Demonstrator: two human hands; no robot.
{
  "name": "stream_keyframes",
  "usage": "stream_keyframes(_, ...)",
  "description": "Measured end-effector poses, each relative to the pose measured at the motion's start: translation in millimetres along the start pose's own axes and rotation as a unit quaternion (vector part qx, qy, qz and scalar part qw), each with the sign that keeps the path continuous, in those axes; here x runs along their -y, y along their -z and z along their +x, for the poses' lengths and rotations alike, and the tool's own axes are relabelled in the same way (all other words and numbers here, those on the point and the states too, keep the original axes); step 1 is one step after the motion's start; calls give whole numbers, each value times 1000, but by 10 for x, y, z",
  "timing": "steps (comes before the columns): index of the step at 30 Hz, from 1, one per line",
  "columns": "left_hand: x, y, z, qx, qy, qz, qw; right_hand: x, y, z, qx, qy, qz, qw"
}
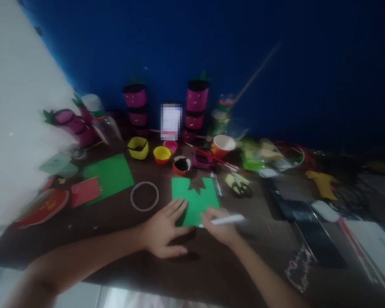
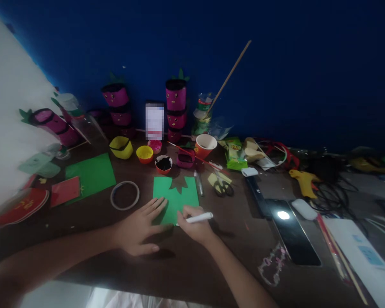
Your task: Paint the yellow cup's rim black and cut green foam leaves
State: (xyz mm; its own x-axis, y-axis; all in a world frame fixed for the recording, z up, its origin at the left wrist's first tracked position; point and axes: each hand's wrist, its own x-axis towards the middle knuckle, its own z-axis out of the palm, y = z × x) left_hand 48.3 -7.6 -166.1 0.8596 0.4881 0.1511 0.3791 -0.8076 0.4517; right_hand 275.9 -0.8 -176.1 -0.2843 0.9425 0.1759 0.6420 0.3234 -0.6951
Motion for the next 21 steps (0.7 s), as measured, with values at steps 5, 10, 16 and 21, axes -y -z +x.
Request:
stream_keyframes(5,-4,19,1,-5,4,-1,1000,5,4,1,9,2,-3,1000)
stream_keyframes(10,-21,30,0,-12,21,-4,1000,-2,-7,-4,1,3,-17,1000)
stream_keyframes(16,-30,33,-1,-4,27,-10,1000,-16,-25,-1,-17,20,-16,1000)
stream_keyframes(21,-24,29,-5,-5,27,-6,1000,18,-30,26,-22,22,-18,999)
